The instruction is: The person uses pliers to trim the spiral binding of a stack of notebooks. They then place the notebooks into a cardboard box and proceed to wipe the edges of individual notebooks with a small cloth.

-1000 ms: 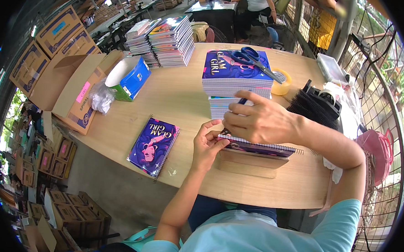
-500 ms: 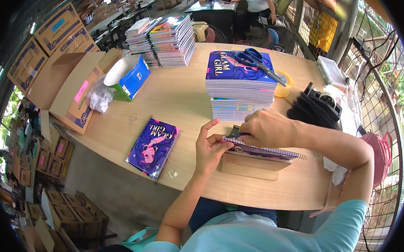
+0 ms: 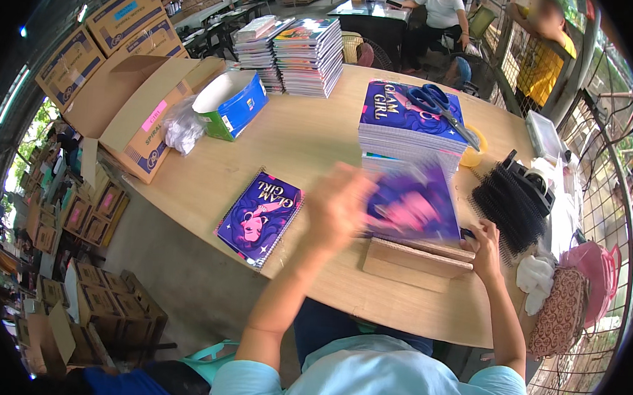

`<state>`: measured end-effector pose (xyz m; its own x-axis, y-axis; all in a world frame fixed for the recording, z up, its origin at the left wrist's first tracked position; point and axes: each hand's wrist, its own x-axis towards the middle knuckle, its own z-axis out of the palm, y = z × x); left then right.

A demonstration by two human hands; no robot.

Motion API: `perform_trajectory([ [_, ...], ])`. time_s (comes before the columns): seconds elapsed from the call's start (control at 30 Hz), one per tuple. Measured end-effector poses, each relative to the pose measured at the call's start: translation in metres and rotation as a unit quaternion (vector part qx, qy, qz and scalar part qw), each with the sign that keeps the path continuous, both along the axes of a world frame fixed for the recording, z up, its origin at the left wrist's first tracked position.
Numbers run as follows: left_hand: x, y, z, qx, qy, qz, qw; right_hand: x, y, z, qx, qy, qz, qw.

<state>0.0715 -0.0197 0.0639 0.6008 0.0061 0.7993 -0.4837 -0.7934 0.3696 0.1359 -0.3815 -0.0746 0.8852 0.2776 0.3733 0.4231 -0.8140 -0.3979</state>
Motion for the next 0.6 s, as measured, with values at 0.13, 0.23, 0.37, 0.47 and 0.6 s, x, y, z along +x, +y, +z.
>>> perform_trajectory([
  [0.13,-0.013,0.139,0.001,-0.175,0.060,0.186,0.965,-0.012,0.001,0.039,0.070,-0.028,-0.024,0.997],
  [0.23,-0.034,0.212,-0.052,-0.131,0.186,0.311,0.923,-0.011,0.011,0.058,0.074,-0.062,-0.002,0.995],
  [0.37,-0.039,0.223,-0.102,-0.092,0.298,0.437,0.844,-0.011,0.025,0.073,0.082,-0.079,0.022,0.993],
  [0.47,-0.038,0.235,-0.133,-0.076,0.304,0.437,0.843,-0.010,0.033,0.084,0.090,-0.094,0.021,0.991],
  [0.6,-0.037,0.236,-0.136,0.000,0.281,0.447,0.850,-0.010,0.042,0.113,0.095,-0.136,0.008,0.986],
])
